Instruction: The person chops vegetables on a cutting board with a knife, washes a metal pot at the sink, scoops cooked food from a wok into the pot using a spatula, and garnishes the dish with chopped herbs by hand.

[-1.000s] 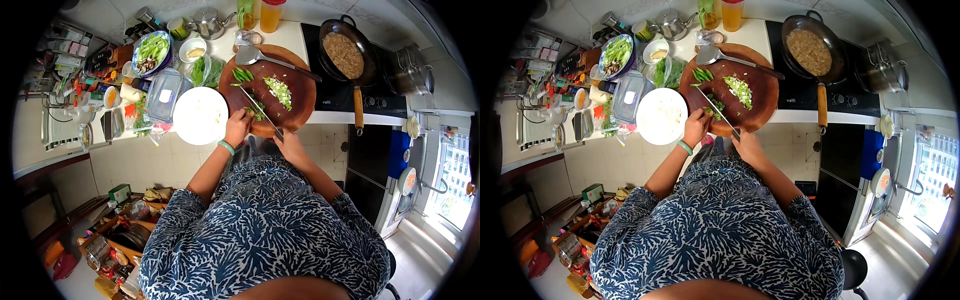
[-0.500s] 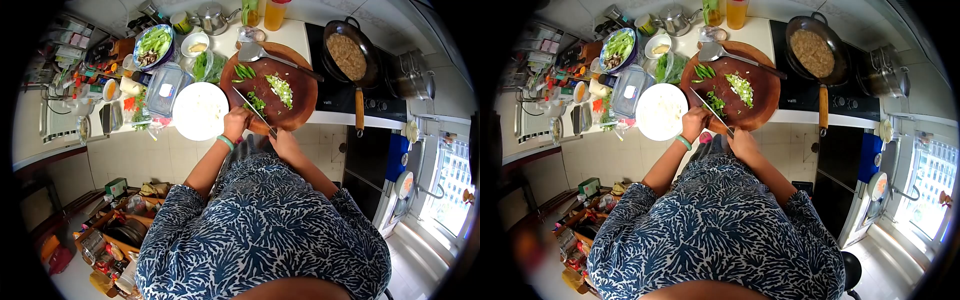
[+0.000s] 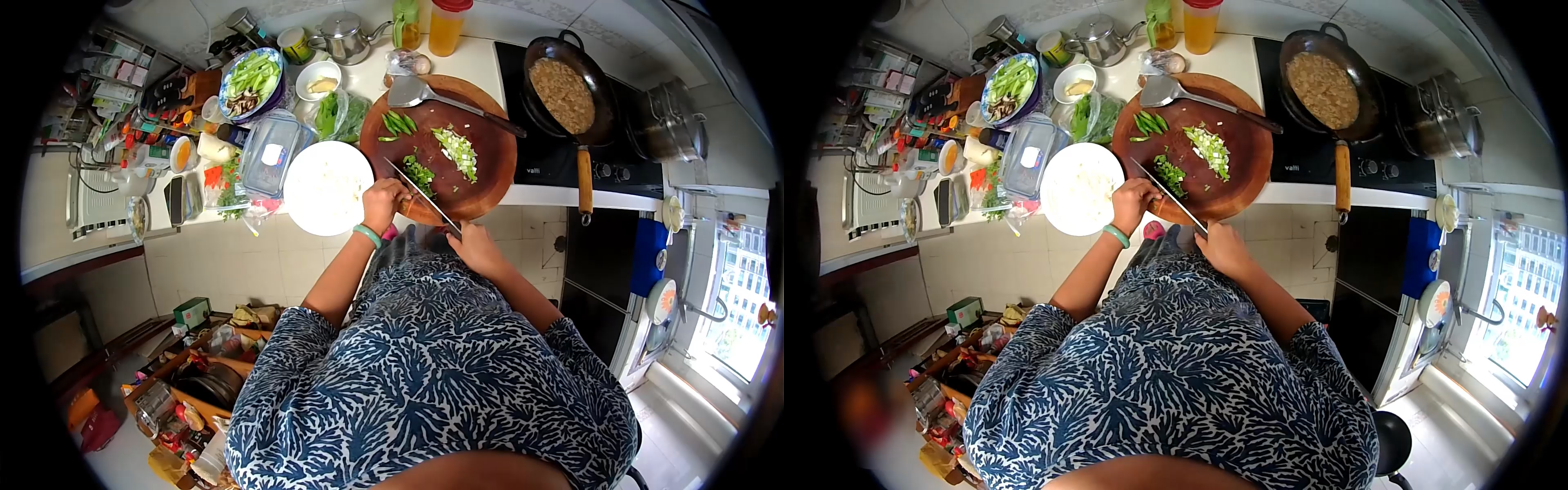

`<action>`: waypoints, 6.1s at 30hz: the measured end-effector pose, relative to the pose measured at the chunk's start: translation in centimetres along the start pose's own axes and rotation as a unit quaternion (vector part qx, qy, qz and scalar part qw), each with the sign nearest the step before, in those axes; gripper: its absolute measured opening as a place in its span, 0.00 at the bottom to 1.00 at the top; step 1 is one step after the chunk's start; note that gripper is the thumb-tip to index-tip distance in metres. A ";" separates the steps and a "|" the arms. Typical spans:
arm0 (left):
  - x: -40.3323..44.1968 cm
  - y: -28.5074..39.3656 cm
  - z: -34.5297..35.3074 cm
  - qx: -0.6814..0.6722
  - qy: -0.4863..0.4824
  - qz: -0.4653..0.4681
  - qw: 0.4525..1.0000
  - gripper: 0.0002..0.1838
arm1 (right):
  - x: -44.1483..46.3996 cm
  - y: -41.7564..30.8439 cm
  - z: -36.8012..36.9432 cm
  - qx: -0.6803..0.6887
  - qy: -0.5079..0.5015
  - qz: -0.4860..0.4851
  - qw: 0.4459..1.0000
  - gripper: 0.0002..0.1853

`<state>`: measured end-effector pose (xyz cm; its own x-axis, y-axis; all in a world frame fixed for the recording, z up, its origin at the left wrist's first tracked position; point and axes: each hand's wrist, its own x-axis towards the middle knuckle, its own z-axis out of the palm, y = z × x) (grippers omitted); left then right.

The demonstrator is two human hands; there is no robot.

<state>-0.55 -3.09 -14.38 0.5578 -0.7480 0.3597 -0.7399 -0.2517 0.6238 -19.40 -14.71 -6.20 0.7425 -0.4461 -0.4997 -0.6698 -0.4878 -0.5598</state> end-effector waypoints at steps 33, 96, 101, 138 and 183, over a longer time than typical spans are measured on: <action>3.5 0.5 1.9 -0.048 -0.002 -0.022 0.999 0.19 | -2.0 5.5 1.5 0.418 0.013 0.124 0.900 0.13; 4.2 0.7 2.7 -0.652 0.140 -0.522 0.532 0.19 | 5.7 -2.0 1.5 0.036 0.302 -0.253 0.918 0.26; 3.1 1.3 2.3 -0.657 0.082 -0.495 0.563 0.17 | 8.3 -3.4 2.2 -0.022 0.284 -0.314 0.906 0.26; -0.6 8.0 2.4 0.033 0.126 -0.175 0.976 0.10 | 20.8 7.1 -6.8 -0.325 0.268 -0.016 0.907 0.14; 10.6 26.2 18.9 -0.728 -0.226 -0.528 0.374 0.10 | 0.1 12.4 -31.6 -0.326 0.278 0.018 0.904 0.07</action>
<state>-21.13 -29.26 -7.33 -0.1143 -0.8141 -0.5694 0.9762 -0.1984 0.0878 -27.83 -44.51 7.72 0.7244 -0.6894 0.0001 -0.6886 -0.7235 0.0486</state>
